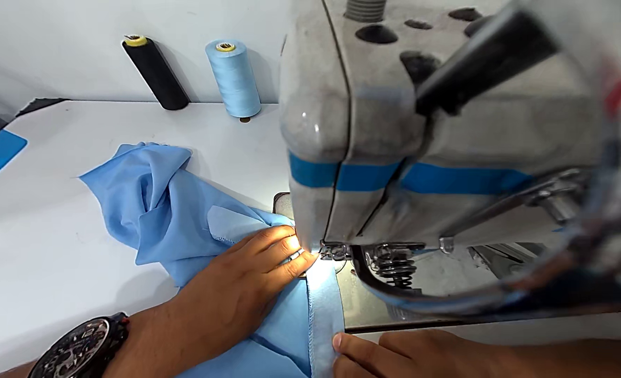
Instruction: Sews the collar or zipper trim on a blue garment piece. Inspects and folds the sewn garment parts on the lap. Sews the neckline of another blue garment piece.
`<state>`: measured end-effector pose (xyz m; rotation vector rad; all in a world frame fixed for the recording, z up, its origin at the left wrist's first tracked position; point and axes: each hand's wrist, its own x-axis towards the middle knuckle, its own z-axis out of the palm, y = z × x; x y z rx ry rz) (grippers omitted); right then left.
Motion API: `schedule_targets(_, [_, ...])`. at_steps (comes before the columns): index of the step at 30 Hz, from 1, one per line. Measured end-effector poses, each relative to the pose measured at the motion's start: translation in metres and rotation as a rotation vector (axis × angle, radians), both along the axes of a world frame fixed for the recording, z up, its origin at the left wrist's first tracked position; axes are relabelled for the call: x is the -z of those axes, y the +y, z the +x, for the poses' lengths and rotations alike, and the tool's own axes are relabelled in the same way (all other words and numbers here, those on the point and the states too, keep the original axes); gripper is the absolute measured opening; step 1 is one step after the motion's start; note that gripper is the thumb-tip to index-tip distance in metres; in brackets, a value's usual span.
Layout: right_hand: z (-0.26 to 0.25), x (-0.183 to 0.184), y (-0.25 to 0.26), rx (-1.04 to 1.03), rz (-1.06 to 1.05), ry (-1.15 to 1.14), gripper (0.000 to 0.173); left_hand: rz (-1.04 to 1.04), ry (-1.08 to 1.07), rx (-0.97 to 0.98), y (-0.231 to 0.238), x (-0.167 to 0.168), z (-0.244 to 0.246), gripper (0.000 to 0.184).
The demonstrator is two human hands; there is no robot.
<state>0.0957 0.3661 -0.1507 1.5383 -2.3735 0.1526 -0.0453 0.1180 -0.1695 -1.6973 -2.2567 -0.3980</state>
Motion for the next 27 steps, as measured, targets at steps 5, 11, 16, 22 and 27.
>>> schedule_targets(5, [-0.002,0.002,0.0,-0.001,-0.019,0.015,0.022,0.089,0.092,0.089,-0.002,-0.006,-0.009,0.034])
schedule_targets(11, [-0.003,0.003,-0.004,-0.011,-0.119,0.147,0.023,0.141,0.115,0.264,0.005,-0.01,0.005,0.024])
schedule_targets(16, [-0.002,-0.001,-0.002,-0.027,-0.105,0.226,0.022,0.124,0.121,0.319,0.0,-0.011,0.0,0.025])
schedule_targets(22, [-0.002,0.002,-0.006,-0.027,-0.034,0.166,0.022,0.098,0.055,0.256,-0.004,-0.008,0.006,0.025])
schedule_targets(27, [-0.003,0.001,-0.01,-0.022,0.012,0.134,0.022,0.105,0.032,0.215,-0.003,-0.005,0.006,0.027])
